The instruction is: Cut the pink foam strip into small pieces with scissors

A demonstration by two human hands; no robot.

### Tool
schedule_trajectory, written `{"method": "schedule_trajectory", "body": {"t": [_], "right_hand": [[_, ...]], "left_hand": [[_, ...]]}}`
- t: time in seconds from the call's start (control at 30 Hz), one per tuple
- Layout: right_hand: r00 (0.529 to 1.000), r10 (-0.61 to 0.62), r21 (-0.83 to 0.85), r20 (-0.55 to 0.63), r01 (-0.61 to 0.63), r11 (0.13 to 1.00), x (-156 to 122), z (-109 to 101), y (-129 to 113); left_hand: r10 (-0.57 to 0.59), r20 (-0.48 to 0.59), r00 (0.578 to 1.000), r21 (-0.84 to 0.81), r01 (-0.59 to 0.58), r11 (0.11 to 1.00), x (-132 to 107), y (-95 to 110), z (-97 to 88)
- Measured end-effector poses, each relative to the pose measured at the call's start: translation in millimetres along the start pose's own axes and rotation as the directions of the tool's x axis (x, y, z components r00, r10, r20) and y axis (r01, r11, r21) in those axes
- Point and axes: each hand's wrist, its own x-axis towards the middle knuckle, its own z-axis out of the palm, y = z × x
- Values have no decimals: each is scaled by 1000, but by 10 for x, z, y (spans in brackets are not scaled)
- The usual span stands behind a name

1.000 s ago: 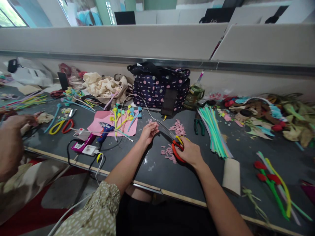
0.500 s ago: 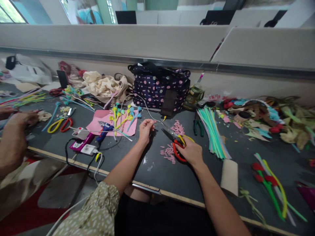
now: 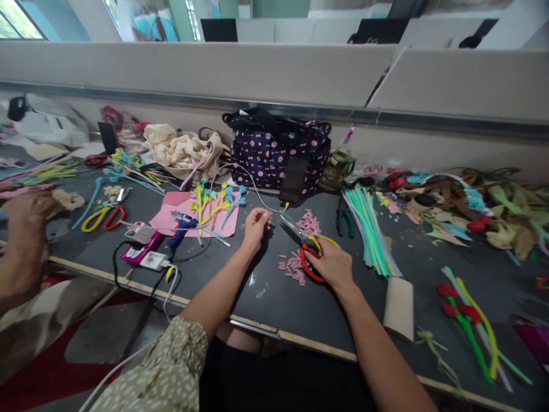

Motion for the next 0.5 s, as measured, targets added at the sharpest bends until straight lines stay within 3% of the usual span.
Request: {"method": "schedule_trajectory", "body": {"t": [0.23,0.5], "right_hand": [[999,-31,58,-43,33,998,-14,19,-9],[997,-83,70,-7,83,994,-22,14,-52]], "left_hand": [[-174,4,985,-112,173,979,50,-35,-49],[-244,39,969,-150,247,957,84,-98,-73]]}}
